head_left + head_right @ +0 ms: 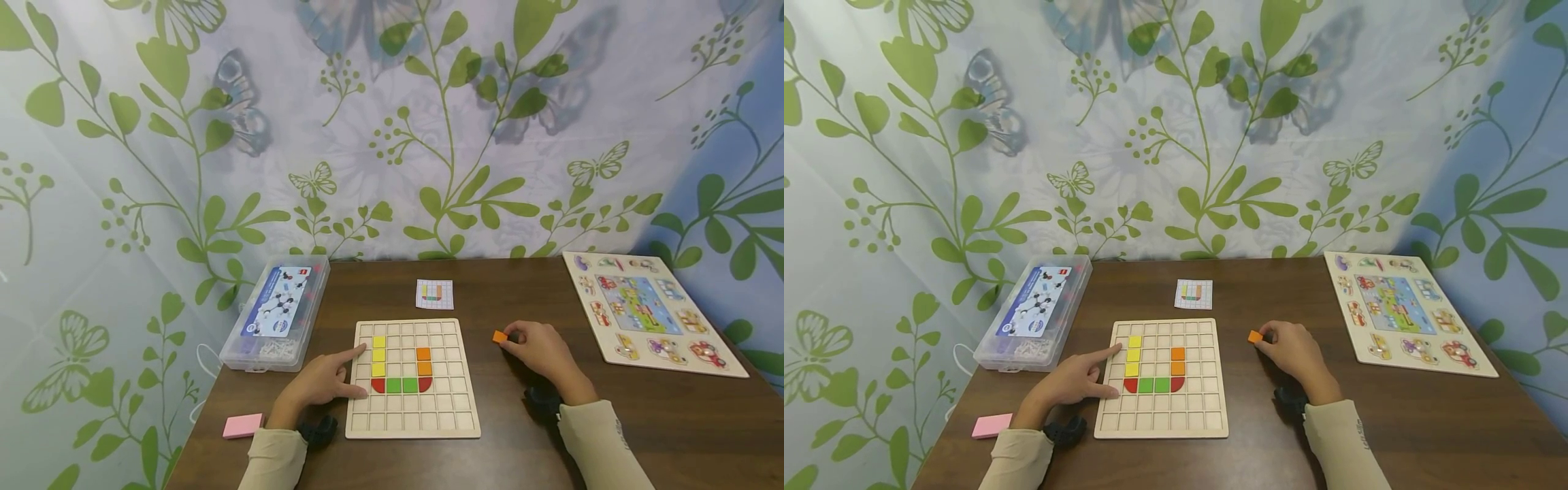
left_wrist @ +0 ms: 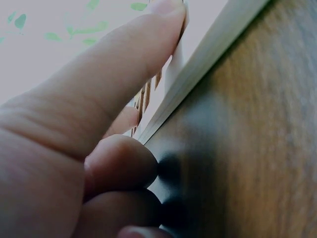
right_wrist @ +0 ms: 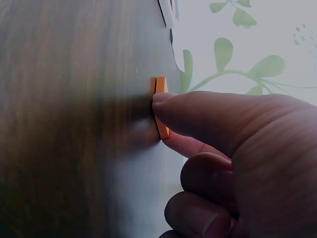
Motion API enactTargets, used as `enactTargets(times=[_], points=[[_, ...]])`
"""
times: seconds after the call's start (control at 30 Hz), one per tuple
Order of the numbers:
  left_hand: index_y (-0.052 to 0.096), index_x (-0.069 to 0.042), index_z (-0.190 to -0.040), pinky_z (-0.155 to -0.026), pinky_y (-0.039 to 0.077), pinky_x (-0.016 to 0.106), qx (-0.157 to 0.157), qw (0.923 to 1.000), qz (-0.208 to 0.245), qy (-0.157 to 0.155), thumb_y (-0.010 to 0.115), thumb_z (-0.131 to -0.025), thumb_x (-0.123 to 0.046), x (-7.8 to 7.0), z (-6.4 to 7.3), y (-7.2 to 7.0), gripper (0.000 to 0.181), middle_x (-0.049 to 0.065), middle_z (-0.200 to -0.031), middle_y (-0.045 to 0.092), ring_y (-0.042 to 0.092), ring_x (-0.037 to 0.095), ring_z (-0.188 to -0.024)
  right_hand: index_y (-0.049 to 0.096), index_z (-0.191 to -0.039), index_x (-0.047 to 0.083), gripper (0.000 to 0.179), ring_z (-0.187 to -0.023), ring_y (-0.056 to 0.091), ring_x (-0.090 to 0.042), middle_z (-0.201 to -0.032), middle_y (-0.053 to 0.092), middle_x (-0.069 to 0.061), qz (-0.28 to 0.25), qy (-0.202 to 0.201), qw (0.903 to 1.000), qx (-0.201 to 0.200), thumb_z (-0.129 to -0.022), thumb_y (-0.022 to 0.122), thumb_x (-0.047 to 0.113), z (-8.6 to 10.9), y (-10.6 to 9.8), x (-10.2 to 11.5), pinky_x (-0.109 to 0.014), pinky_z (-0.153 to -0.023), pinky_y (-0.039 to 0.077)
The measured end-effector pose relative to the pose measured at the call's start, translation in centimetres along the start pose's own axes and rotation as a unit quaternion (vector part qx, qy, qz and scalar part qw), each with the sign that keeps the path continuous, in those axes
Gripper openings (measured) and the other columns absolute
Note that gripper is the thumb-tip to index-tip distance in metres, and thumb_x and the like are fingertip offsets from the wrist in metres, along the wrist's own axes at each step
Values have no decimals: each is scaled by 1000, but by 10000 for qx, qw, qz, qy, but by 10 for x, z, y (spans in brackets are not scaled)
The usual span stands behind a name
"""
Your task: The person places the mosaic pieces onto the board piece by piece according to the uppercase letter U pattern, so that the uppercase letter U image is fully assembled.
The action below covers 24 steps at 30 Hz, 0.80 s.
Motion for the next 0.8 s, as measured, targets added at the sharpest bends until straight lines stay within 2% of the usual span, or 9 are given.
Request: enactTargets(times=[0.3,0.5,0.8], points=[[44,-25,-157,-52,27,28,-13,10000,-3,-4,84,-81,-49,0,0,0,89,-8,-57,39,31,10,-51,76,-104,8,24,-53,42,-16,-61,46,2,-30,-185,9997,-139,-91,78,28,0,2,9,-32,-51,32],[44,-26,-157,-52,28,28,-3,9999,18,-103,85,-80,-50,1,0,0,90,-7,-58,40,34,10,-52,75,-108,6,27,-52,40,-16,-61,44,2,-71,-253,9996,-132,-91,78,28,-1,4,13,-31,-51,31],[44,-28,-157,-53,29,28,19,9997,22,-238,85,-79,-50,4,0,1,91,-5,-60,41,36,12,-54,75,-108,10,23,-53,40,-15,-62,44,2,-95,-357,9992,-137,-92,78,27,-3,5,18,-31,-51,32]])
Point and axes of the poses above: each hand's wrist, its own z-axis away from the middle knuckle, its own y-axis out of the palm, x = y × z, the point moved 10 cm from there along -z, towards the middle knuckle
